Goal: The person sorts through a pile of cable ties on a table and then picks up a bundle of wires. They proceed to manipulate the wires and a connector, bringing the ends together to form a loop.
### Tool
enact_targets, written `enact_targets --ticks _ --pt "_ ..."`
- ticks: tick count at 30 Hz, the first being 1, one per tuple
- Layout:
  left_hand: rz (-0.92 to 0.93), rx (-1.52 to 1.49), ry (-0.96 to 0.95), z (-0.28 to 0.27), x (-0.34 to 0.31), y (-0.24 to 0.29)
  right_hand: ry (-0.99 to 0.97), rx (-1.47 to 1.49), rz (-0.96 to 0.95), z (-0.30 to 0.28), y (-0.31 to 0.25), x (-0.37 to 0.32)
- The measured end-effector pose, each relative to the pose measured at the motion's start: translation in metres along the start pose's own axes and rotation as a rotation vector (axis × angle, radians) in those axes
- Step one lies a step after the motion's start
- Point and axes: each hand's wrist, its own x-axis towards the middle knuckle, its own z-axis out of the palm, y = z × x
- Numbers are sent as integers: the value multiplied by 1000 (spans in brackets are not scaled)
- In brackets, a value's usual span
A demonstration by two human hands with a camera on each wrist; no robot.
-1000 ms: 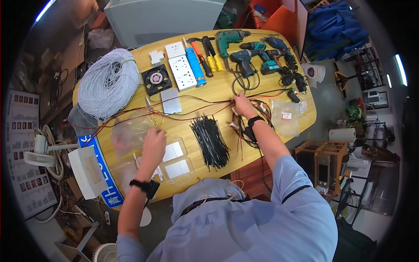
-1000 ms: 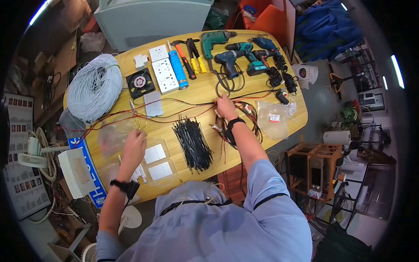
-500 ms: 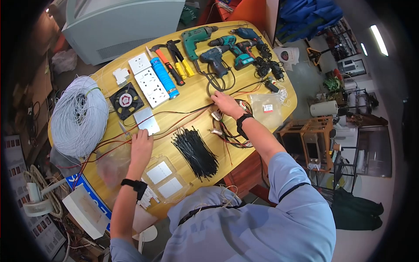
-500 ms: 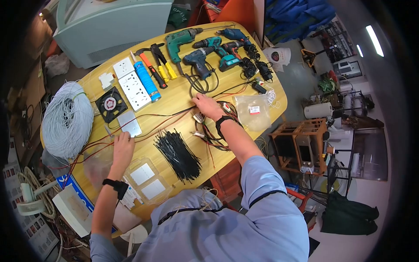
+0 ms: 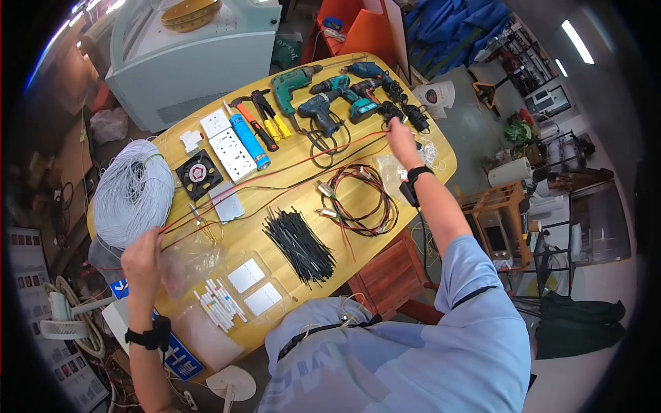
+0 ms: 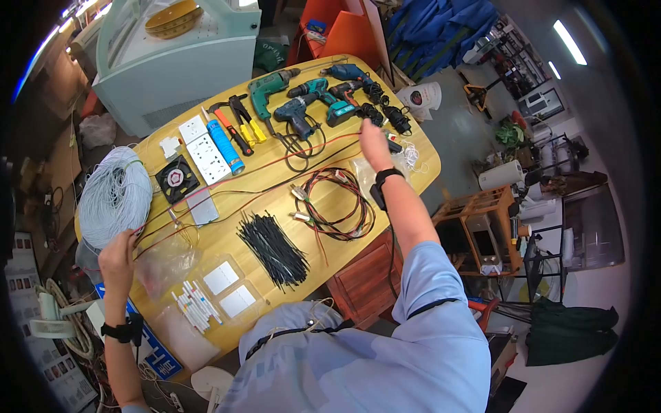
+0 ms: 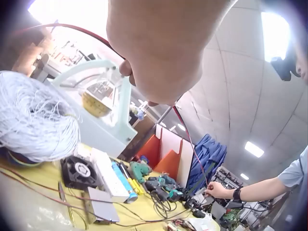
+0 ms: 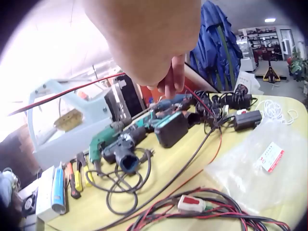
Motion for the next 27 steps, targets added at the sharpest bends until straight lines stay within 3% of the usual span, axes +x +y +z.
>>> enact_targets --ticks 3,8,10,13,19,22,23,25,27 --pt "63 73 135 -47 -4 19 186 -6 132 -50 5 4" --pt "65 172 242 -112 -16 53 516 258 124 -106 19 19" --pt "47 187 282 -129 -26 64 650 237 -22 -132 15 25" --pt "-39 190 293 -153 -50 73 714 324 -86 -172 2 24" --pt "-269 293 475 -224 -108 75 670 300 -130 -195 12 12" --pt "-371 312 589 -250 -147 61 543 106 -166 -198 8 -12" --pt "-380 321 593 -257 -156 56 542 115 -177 -195 9 -17" --pt "-479 210 537 -273 -183 44 326 252 -345 -184 8 -26" --pt "-669 17 500 -272 -217 5 266 439 -460 -178 -19 -37"
